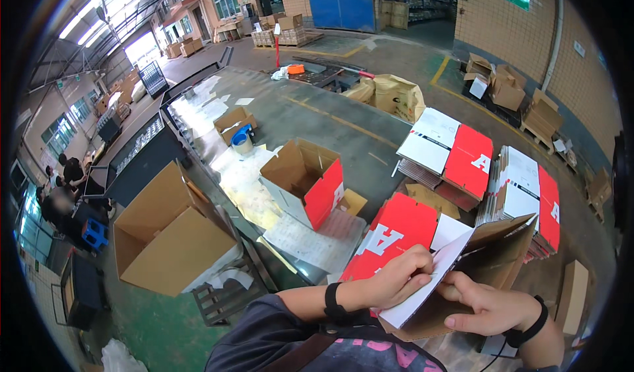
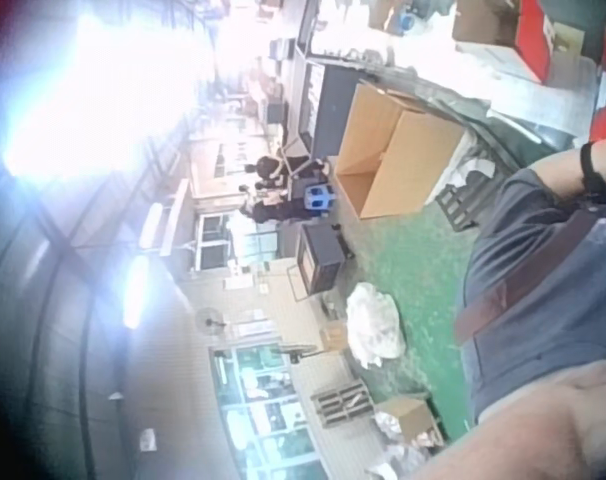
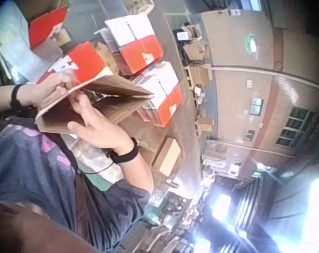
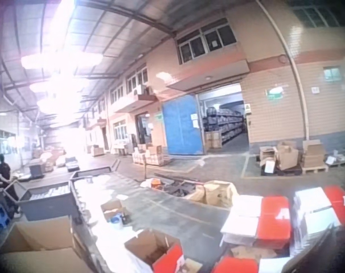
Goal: Folding cardboard boxes and stacking them on a table in an industrial environment.
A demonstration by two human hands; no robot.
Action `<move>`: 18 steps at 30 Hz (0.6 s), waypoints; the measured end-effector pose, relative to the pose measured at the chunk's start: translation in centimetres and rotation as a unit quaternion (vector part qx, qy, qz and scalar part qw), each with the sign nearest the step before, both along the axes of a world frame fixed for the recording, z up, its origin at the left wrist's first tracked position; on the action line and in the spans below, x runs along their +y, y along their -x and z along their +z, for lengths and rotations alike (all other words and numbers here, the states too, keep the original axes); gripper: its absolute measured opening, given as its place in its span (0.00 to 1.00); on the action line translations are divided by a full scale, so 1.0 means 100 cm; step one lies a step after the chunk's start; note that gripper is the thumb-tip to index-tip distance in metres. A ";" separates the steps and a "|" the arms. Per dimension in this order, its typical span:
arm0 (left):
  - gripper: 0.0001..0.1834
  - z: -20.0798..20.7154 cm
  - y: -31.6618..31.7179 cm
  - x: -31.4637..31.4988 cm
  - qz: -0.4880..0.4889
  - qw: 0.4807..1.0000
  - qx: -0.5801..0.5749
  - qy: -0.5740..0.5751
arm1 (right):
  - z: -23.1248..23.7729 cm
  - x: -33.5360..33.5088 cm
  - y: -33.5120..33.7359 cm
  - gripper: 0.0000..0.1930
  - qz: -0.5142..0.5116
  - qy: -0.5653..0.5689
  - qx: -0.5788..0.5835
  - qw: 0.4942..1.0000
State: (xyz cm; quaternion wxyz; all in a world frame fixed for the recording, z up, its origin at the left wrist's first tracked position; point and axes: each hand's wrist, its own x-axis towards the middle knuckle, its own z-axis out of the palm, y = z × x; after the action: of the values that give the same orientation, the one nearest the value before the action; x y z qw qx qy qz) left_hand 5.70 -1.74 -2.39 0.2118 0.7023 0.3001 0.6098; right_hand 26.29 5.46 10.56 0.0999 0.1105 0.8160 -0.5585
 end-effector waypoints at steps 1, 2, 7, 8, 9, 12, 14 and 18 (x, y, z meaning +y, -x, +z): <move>0.05 -0.001 0.000 -0.002 0.001 1.000 0.000 0.001 | -0.001 -0.001 -0.001 0.32 0.007 -0.007 -0.002 1.000; 0.06 -0.004 0.001 -0.003 0.001 1.000 0.009 0.003 | 0.003 -0.003 0.001 0.32 0.008 -0.006 -0.002 1.000; 0.08 -0.018 0.014 0.000 0.039 0.998 -0.006 0.051 | 0.020 -0.019 0.002 0.22 -0.038 -0.212 0.035 0.976; 0.05 -0.026 0.021 0.004 0.086 0.994 0.024 0.061 | 0.021 -0.022 0.001 0.22 -0.048 -0.214 0.030 0.975; 0.03 -0.033 0.025 0.006 0.132 0.987 0.053 0.073 | 0.020 -0.024 0.000 0.20 -0.072 -0.278 0.074 0.955; 0.07 -0.028 0.037 -0.005 -0.009 0.973 -0.078 0.219 | 0.009 -0.025 0.008 0.21 -0.099 -0.319 0.139 0.932; 0.14 -0.001 0.025 -0.010 -0.065 0.985 -0.044 0.154 | 0.009 -0.021 0.009 0.22 -0.066 -0.279 0.115 0.951; 0.12 -0.006 0.022 -0.008 -0.058 0.990 -0.016 0.126 | 0.017 -0.013 0.012 0.19 -0.046 -0.230 0.049 0.971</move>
State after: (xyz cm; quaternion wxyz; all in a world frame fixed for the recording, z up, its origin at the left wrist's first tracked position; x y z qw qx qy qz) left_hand 3.48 -2.49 -2.97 0.3386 0.6760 0.3303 0.5651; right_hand 25.12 4.14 12.30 0.0061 0.1405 0.9204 -0.3649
